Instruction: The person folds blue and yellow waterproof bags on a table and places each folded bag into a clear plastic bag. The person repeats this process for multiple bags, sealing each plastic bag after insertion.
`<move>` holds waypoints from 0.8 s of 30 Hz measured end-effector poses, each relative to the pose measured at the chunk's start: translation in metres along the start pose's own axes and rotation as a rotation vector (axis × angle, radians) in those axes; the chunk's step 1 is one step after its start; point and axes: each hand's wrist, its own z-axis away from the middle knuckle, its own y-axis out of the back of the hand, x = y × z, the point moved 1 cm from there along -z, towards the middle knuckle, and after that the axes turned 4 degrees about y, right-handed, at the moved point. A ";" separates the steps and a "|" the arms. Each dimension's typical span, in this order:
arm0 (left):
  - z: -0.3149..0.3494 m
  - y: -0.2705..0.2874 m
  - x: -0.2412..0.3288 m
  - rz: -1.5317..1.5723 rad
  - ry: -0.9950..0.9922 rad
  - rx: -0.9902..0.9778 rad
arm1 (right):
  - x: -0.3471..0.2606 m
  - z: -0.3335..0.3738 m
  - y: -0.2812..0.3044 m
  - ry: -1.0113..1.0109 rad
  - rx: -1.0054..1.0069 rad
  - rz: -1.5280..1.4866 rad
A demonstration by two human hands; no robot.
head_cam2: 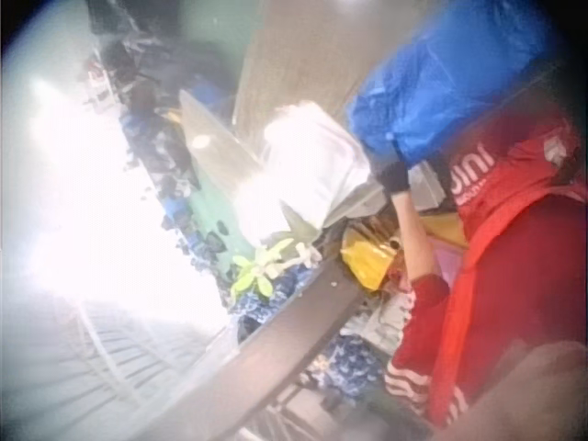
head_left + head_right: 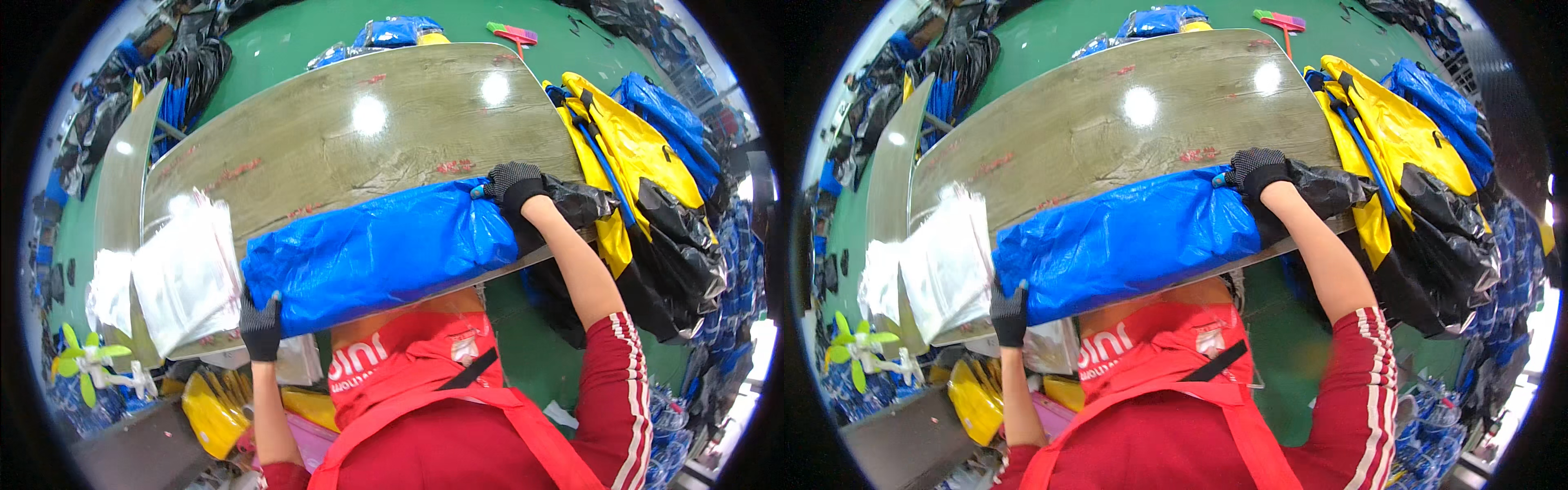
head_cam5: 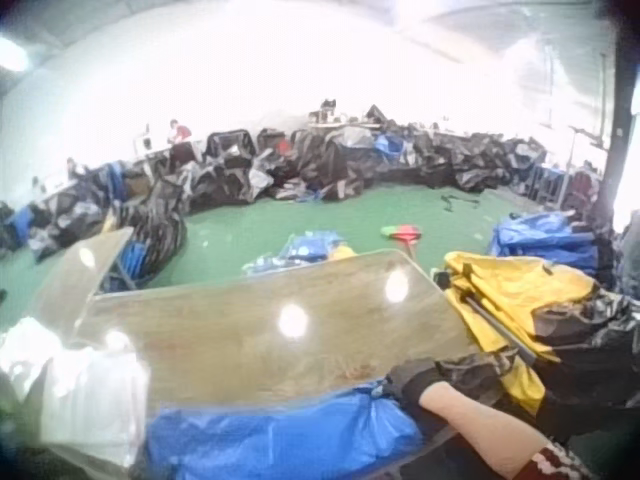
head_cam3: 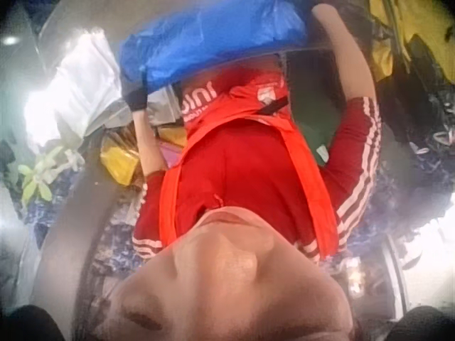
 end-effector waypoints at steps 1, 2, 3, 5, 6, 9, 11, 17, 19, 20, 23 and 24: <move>-0.008 -0.001 0.025 0.102 0.053 0.046 | 0.001 -0.001 -0.004 0.004 -0.014 0.012; -0.010 0.009 0.052 -0.101 0.045 0.137 | 0.002 -0.002 -0.005 0.004 0.015 0.024; -0.016 0.014 0.086 -0.312 -0.056 0.275 | 0.000 -0.003 -0.006 -0.025 0.028 0.061; -0.032 0.011 0.167 -0.347 -0.496 0.514 | -0.006 -0.001 -0.002 0.056 0.042 0.070; -0.038 -0.001 0.208 0.001 -0.668 0.202 | -0.010 0.003 0.001 0.063 0.027 0.060; -0.049 -0.058 0.302 -0.016 -0.929 -0.061 | -0.012 0.026 0.015 0.132 0.126 0.042; -0.054 -0.088 0.322 -0.065 -0.825 -0.197 | 0.003 0.050 0.019 0.280 0.455 0.154; -0.052 -0.122 0.321 0.259 -0.963 0.018 | 0.095 0.069 -0.028 0.015 0.535 -0.222; -0.049 -0.137 0.339 0.162 -1.075 -0.036 | 0.108 0.058 -0.042 0.128 0.582 -0.184; -0.047 -0.146 0.350 0.134 -1.047 -0.073 | 0.110 0.056 -0.046 0.109 0.672 -0.192; -0.047 -0.164 0.371 0.143 -0.963 -0.138 | 0.102 0.069 -0.055 0.045 0.901 -0.212; -0.047 -0.166 0.376 0.155 -0.962 -0.152 | 0.096 0.082 -0.059 -0.008 1.098 -0.237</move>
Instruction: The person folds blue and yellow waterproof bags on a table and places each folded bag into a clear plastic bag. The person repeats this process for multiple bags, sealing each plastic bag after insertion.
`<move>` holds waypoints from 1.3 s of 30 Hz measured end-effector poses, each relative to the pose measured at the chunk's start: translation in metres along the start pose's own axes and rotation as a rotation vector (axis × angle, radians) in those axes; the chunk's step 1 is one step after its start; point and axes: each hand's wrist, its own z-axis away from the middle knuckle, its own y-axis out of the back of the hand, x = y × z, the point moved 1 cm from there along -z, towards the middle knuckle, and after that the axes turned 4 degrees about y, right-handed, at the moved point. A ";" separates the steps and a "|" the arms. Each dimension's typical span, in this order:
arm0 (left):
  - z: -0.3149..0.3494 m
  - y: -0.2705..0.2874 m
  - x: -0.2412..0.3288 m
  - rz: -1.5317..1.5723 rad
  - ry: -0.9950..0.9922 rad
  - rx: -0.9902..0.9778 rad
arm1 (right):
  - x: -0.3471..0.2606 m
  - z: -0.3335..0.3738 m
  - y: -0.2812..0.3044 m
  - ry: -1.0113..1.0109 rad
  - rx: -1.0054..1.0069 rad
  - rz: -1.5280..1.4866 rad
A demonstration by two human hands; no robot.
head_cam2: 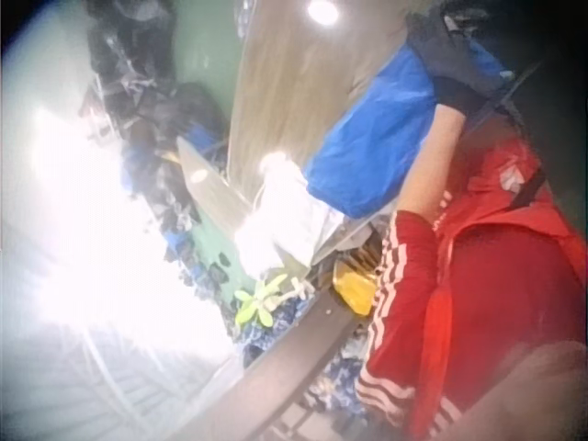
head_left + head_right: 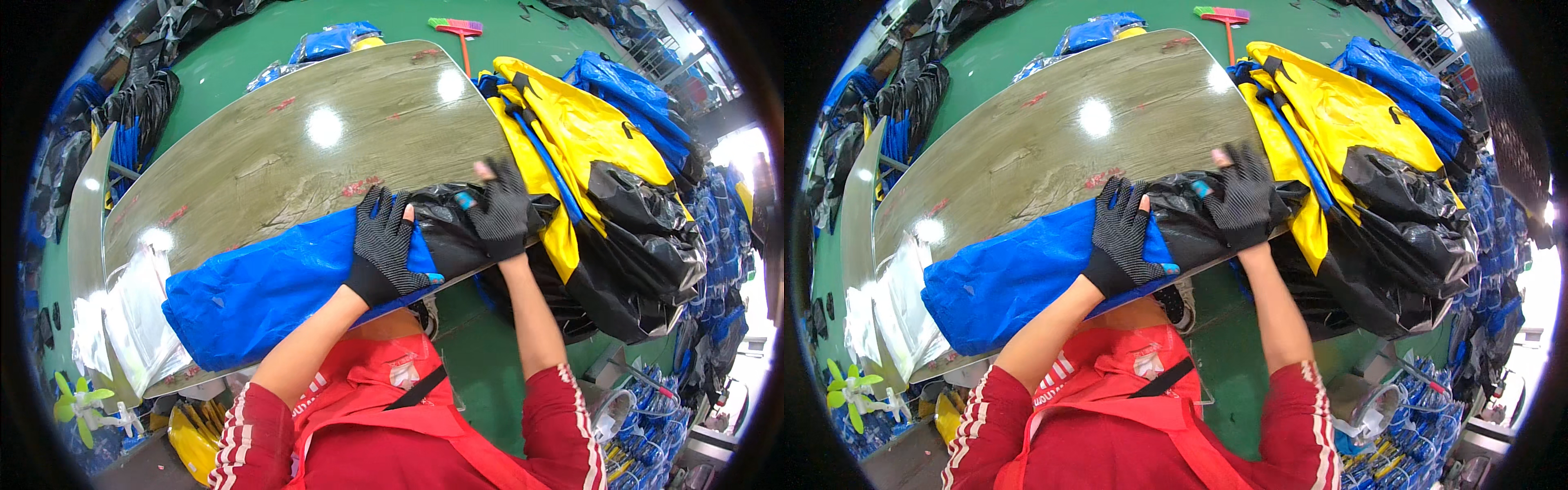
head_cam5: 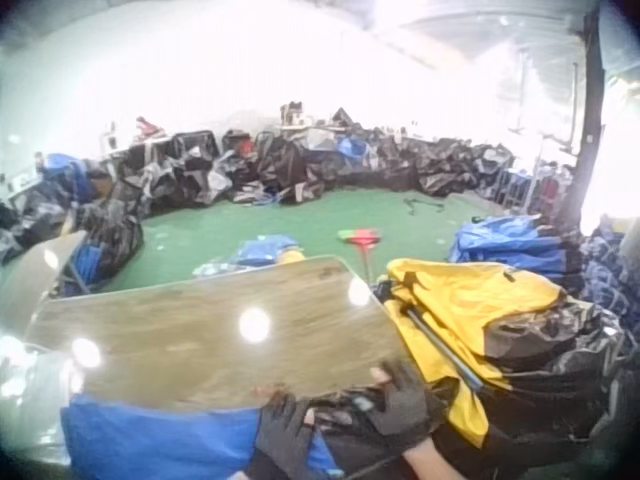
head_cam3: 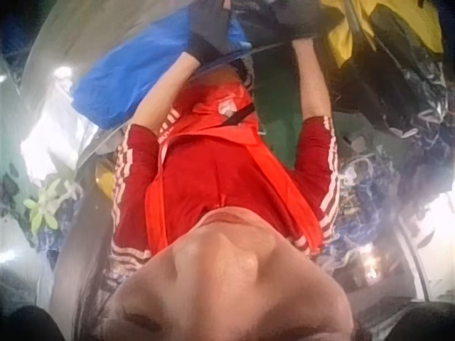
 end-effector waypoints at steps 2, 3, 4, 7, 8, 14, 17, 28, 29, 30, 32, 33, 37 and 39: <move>-0.001 0.003 0.001 0.047 -0.053 0.127 | -0.013 0.027 0.018 -0.340 0.466 -0.199; -0.001 0.006 0.000 -0.005 -0.033 0.050 | -0.016 0.041 0.025 -0.469 0.694 -0.246; 0.001 0.008 0.000 -0.034 -0.020 0.014 | -0.018 0.055 0.028 -0.637 0.784 -0.514; 0.003 0.012 0.000 -0.114 0.004 -0.056 | -0.009 0.068 0.021 -1.120 0.438 -0.683; 0.004 0.011 0.000 -0.146 0.016 -0.101 | -0.002 0.064 0.021 -1.029 0.484 -0.995; 0.008 -0.013 -0.011 -0.219 -0.044 0.022 | -0.046 0.026 0.024 -0.748 0.198 -1.421; 0.007 -0.008 -0.017 0.364 0.017 -0.001 | -0.121 0.021 0.034 0.032 -0.023 -0.660; 0.120 0.134 -0.027 -0.018 0.192 -0.649 | -0.187 0.013 0.005 0.432 -0.375 -0.267; 0.124 0.139 -0.021 0.049 0.103 -0.350 | -0.191 0.023 -0.002 0.462 -0.416 -0.301; 0.125 0.142 -0.013 0.090 0.040 -0.075 | -0.188 0.027 -0.008 0.420 -0.397 -0.325; 0.116 0.144 0.001 -0.026 -0.035 0.255 | -0.189 0.040 -0.013 0.372 -0.351 -0.439; 0.109 0.144 0.008 -0.021 -0.025 0.349 | -0.189 0.042 -0.011 0.373 -0.329 -0.345; 0.074 0.136 -0.001 -0.409 0.120 0.173 | -0.187 0.003 0.005 0.404 -0.639 -0.355; 0.064 0.119 -0.017 -0.403 0.293 -0.143 | -0.179 -0.048 0.000 0.376 -0.873 -0.412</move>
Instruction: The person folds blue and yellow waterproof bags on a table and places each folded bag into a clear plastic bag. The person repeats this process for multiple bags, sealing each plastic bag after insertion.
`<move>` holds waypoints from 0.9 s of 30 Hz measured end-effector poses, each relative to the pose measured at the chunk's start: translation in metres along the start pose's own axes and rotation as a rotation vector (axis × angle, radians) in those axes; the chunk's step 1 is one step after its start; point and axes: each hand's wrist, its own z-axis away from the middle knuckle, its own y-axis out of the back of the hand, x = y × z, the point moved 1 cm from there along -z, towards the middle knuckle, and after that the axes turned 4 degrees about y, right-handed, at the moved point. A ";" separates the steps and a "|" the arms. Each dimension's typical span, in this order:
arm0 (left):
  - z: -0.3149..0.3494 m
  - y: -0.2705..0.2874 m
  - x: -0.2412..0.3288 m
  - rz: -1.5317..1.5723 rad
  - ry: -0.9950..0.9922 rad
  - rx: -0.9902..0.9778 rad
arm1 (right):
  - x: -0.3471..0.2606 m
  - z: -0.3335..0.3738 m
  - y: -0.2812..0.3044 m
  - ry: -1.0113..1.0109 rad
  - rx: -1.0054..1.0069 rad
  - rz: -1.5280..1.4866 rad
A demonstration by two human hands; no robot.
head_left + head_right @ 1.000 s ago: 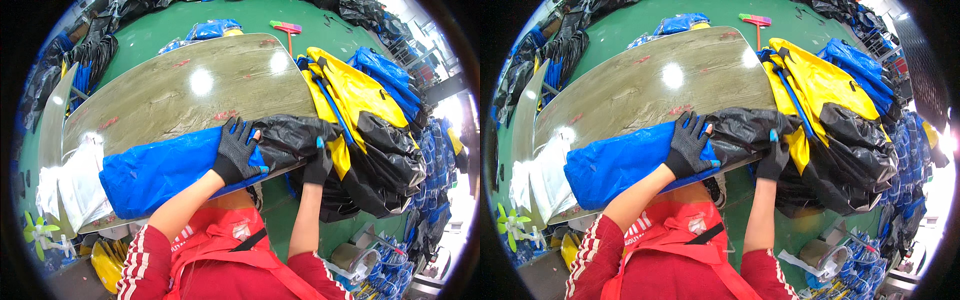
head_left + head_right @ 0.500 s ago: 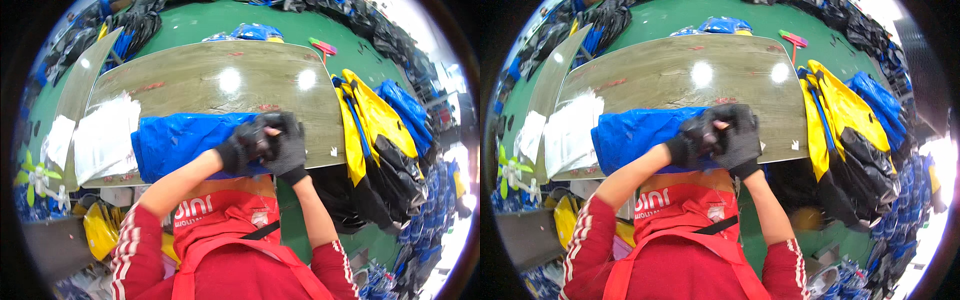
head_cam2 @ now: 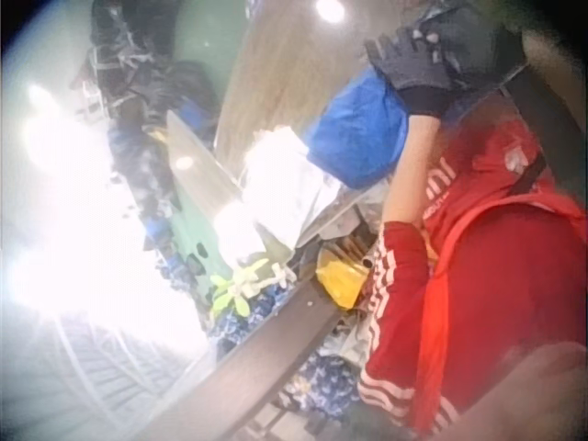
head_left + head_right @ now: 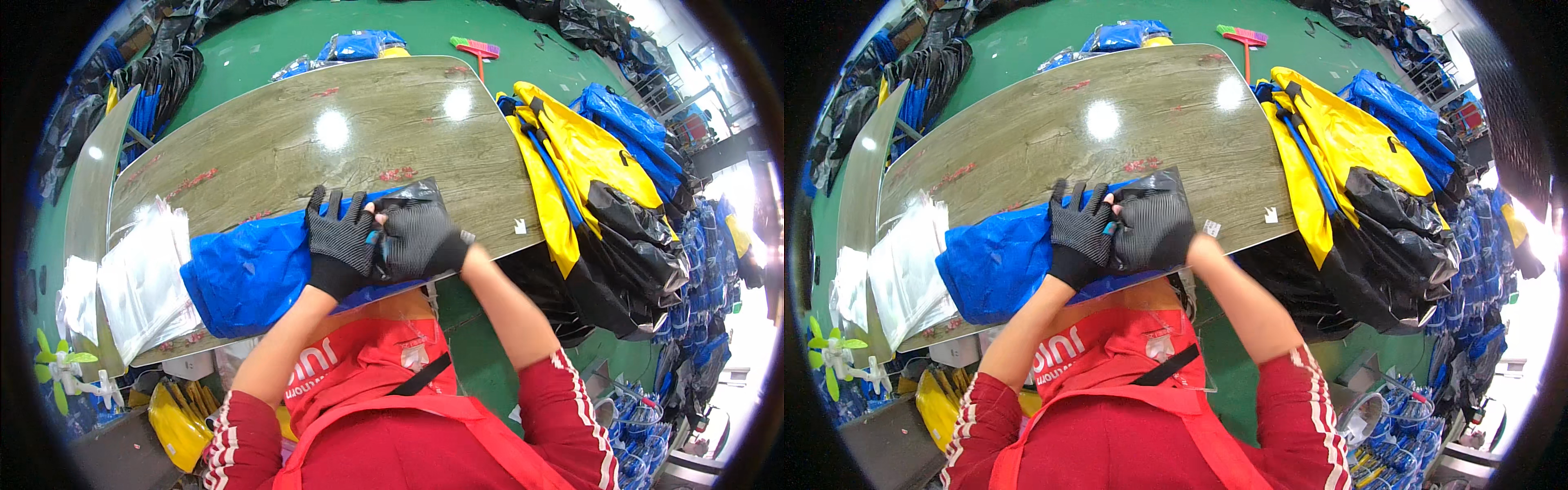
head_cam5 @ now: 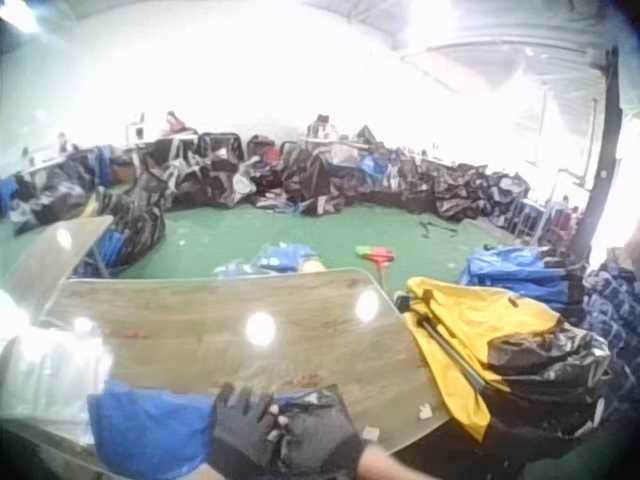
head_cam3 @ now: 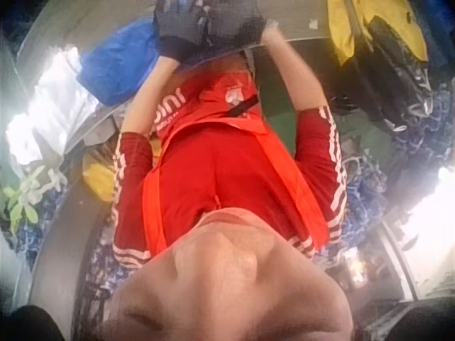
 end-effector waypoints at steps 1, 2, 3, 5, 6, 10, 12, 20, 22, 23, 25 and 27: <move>-0.003 -0.010 -0.001 0.004 0.010 0.066 | 0.015 -0.022 0.018 -0.201 -0.027 -0.052; -0.004 -0.020 -0.006 0.014 0.013 -0.013 | 0.031 -0.048 0.034 -0.045 0.146 0.019; -0.004 -0.029 -0.008 -0.002 -0.032 0.060 | 0.050 -0.075 0.048 0.135 0.327 0.271; -0.001 -0.045 -0.014 -0.054 -0.058 0.030 | 0.090 -0.125 0.036 -0.165 0.762 -0.745; -0.001 -0.051 -0.017 -0.003 -0.074 0.018 | 0.107 -0.137 0.017 -0.205 0.813 -0.643; 0.000 -0.062 -0.031 0.088 -0.167 -0.029 | 0.147 -0.155 -0.062 -0.322 0.685 -0.807; -0.001 -0.064 -0.035 0.170 -0.177 -0.009 | 0.148 -0.150 -0.070 -0.179 0.758 -1.507; -0.016 -0.048 -0.023 0.058 -0.148 -0.140 | 0.031 -0.085 -0.028 -0.187 0.855 -0.377; -0.007 -0.026 -0.040 0.326 -0.154 -0.095 | -0.001 -0.056 -0.050 -0.047 0.573 -0.161; 0.002 -0.014 -0.059 0.218 -0.178 -0.105 | -0.008 -0.048 -0.058 0.049 0.383 -0.034; 0.041 0.008 -0.109 -0.026 -0.086 -0.153 | -0.014 -0.038 -0.066 0.114 0.558 0.133; 0.092 0.014 -0.168 -0.261 0.171 -0.041 | -0.016 -0.040 -0.071 0.109 0.537 0.251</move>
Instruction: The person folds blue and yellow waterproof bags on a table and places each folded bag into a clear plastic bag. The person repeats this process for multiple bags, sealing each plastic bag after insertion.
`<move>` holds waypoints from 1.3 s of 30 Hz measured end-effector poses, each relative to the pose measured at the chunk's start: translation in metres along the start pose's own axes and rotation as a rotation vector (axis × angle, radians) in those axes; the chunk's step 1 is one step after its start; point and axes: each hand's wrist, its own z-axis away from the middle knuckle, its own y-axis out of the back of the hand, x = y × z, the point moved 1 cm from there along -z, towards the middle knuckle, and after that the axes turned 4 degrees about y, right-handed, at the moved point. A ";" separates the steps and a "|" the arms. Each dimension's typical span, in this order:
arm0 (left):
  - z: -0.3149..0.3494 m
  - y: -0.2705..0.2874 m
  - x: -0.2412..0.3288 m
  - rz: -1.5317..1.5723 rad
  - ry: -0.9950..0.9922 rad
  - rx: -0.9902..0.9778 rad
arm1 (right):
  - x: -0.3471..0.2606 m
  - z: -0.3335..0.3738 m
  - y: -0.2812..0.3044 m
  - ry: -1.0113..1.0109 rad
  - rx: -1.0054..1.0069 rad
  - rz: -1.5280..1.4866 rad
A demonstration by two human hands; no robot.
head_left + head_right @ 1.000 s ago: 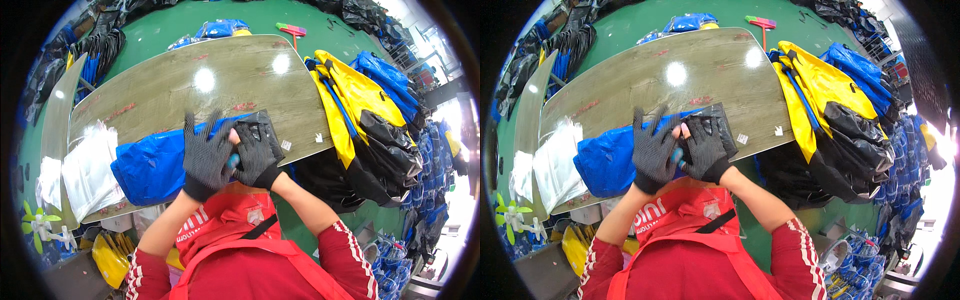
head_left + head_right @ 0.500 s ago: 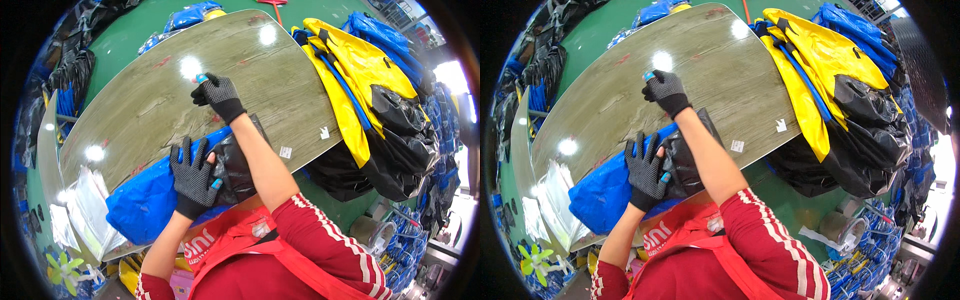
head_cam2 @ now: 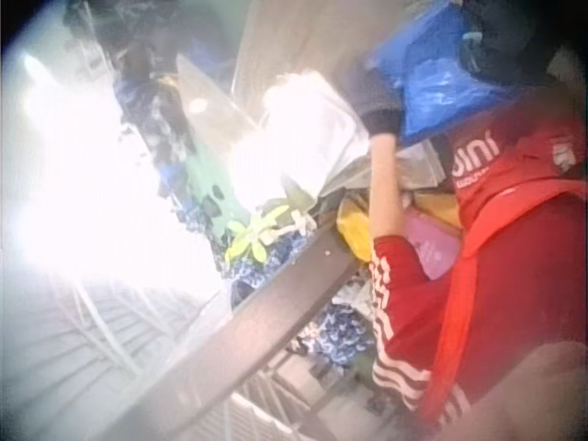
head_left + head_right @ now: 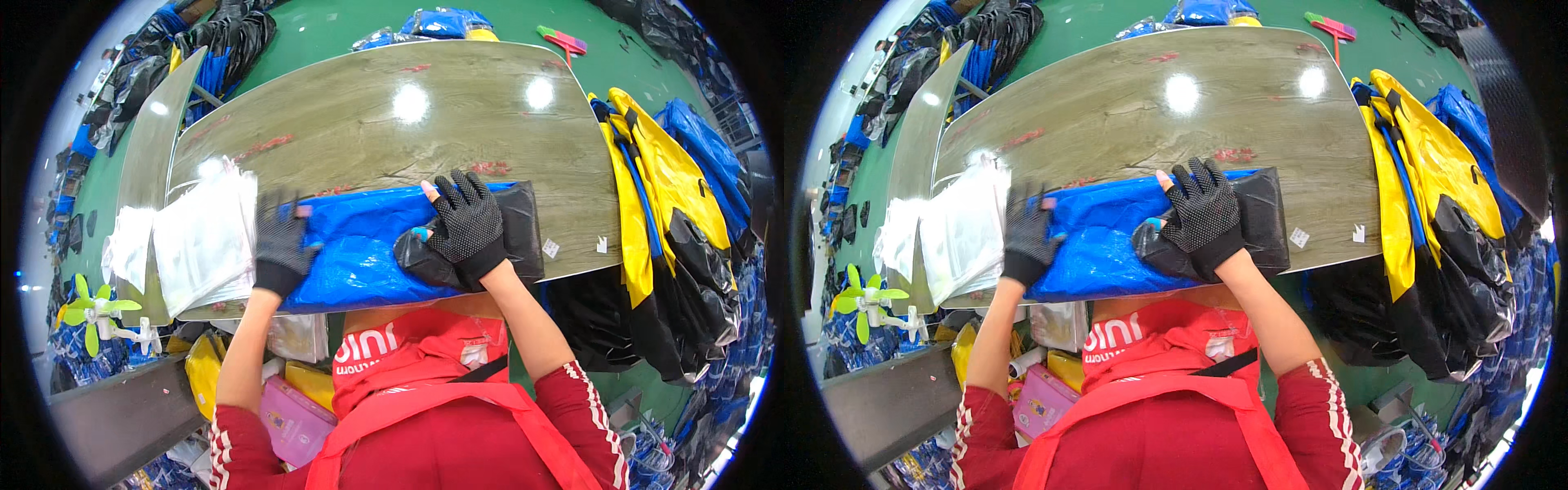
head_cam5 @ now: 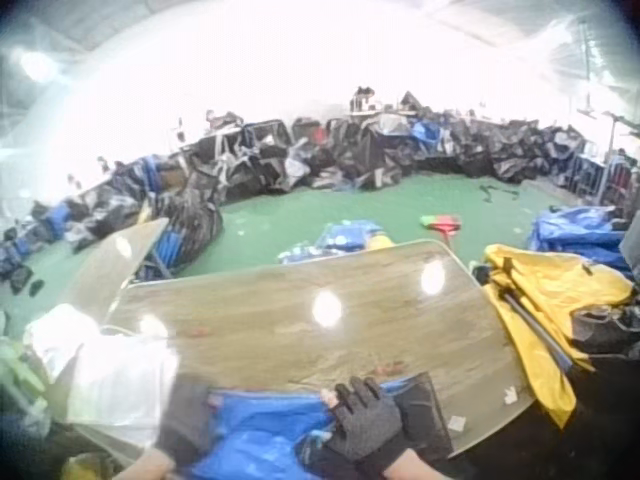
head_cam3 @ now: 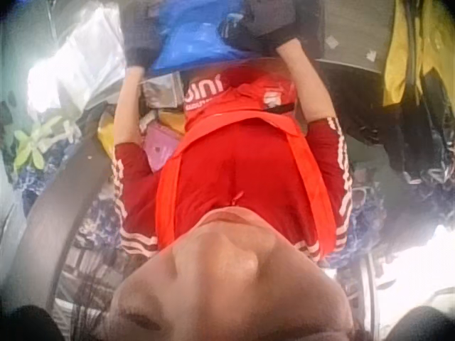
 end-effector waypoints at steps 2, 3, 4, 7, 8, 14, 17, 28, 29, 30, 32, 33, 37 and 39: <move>0.041 -0.036 -0.042 -0.007 0.334 0.023 | -0.009 -0.004 -0.008 0.003 0.038 0.148; 0.059 -0.056 -0.053 0.090 0.479 -0.001 | -0.020 -0.006 -0.015 0.047 -0.079 0.112; 0.073 -0.075 -0.061 0.186 0.635 -0.117 | -0.036 -0.006 -0.023 0.066 -0.114 0.060; 0.101 -0.094 -0.057 0.801 0.592 0.171 | -0.074 -0.005 -0.048 0.022 -0.214 0.014; 0.110 -0.093 -0.050 1.283 0.629 0.126 | -0.084 -0.005 -0.055 -0.013 -0.227 0.049; 0.138 -0.061 -0.027 1.686 0.886 -0.040 | -0.087 -0.016 -0.060 0.056 -0.233 -0.016; 0.138 -0.052 -0.026 2.025 1.047 -0.228 | -0.085 0.002 -0.048 0.214 0.019 -0.051; -0.044 0.061 0.144 0.755 -0.431 0.228 | -0.065 0.097 -0.078 -0.351 0.241 -1.263; -0.060 0.055 0.161 0.696 -0.487 0.319 | -0.061 0.099 -0.084 -0.370 0.267 -1.500; -0.076 0.047 0.175 0.615 -0.516 0.293 | -0.060 0.100 -0.088 -0.382 0.291 -1.738; -0.097 0.033 0.195 0.453 -0.548 0.205 | -0.061 0.105 -0.081 -0.456 0.290 -1.432; -0.102 0.027 0.201 0.375 -0.550 0.144 | -0.061 0.108 -0.070 -0.498 0.282 -1.281; -0.095 0.015 0.211 0.401 -0.563 0.118 | -0.079 0.123 0.014 -0.824 -0.026 -0.933; -0.082 0.011 0.213 0.407 -0.577 0.144 | -0.069 0.128 0.062 -0.798 -0.395 -0.995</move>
